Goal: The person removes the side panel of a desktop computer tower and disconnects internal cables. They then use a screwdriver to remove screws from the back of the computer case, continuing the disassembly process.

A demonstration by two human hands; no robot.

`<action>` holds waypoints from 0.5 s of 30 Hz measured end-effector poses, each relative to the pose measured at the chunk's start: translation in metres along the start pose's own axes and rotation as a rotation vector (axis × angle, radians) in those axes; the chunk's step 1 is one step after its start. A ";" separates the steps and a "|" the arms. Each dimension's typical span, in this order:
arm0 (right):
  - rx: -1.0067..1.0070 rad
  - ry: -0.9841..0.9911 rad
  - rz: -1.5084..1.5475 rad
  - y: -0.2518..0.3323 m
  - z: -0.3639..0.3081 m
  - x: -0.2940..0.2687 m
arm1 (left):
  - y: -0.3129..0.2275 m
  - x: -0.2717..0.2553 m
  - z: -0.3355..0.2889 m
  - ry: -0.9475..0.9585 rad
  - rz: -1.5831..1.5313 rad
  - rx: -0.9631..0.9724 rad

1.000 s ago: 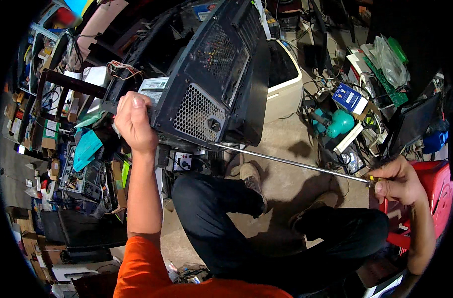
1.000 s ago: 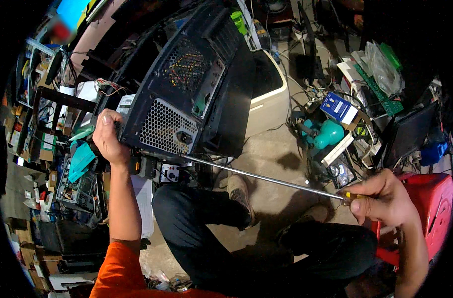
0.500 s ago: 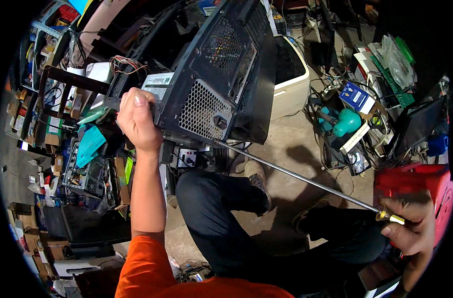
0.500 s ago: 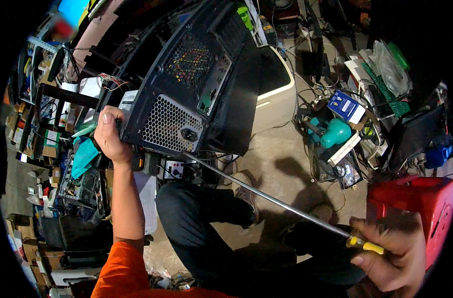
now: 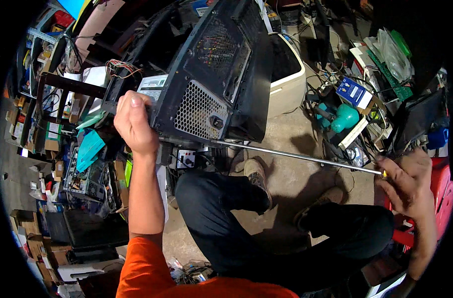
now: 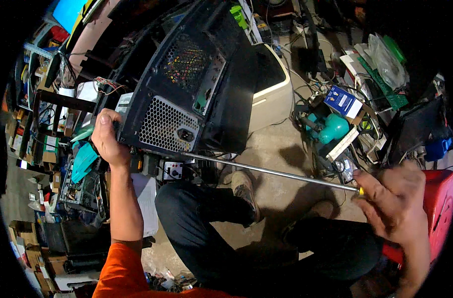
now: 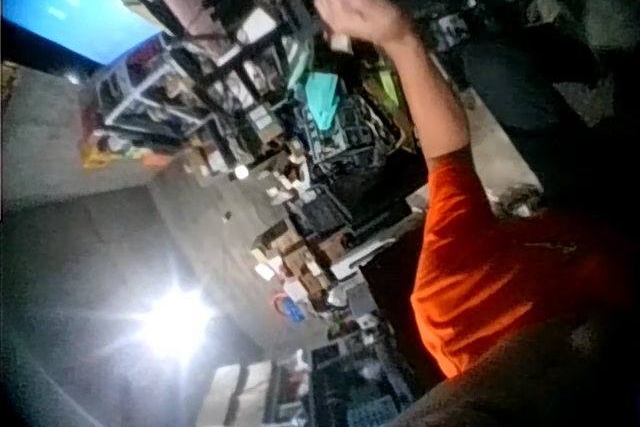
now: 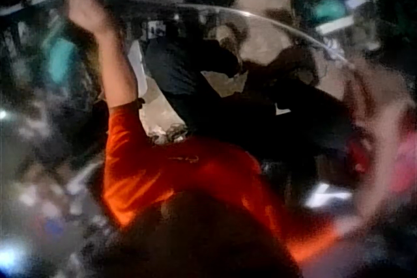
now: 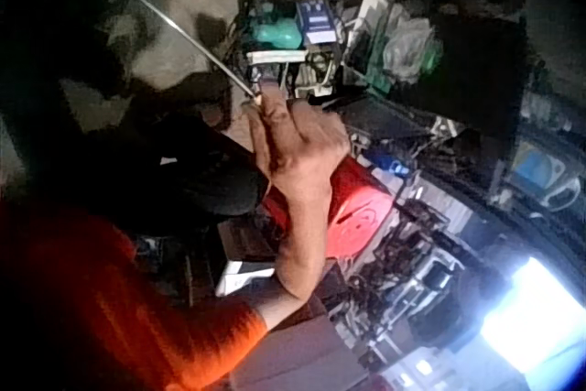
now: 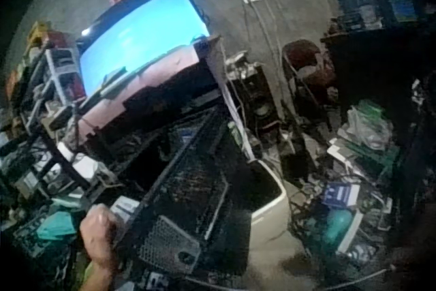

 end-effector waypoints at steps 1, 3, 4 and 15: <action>-0.005 -0.034 -0.042 0.000 -0.001 -0.001 | 0.000 0.000 -0.001 -0.002 0.001 0.002; 0.039 0.040 0.222 -0.012 0.000 0.007 | 0.001 0.001 -0.002 -0.005 0.004 0.006; 0.126 0.122 0.514 -0.023 0.002 0.014 | 0.001 0.002 -0.002 -0.009 0.000 0.010; -0.134 0.077 -0.130 0.013 0.010 -0.004 | 0.002 -0.001 -0.004 -0.010 0.037 0.020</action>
Point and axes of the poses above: each hand's wrist, its own z-axis towards the middle knuckle, its own x-axis out of the palm, y = z × x, the point moved 7 cm from there along z, towards the middle knuckle, and after that the axes turned 7 degrees about y, right-handed, at the moved point
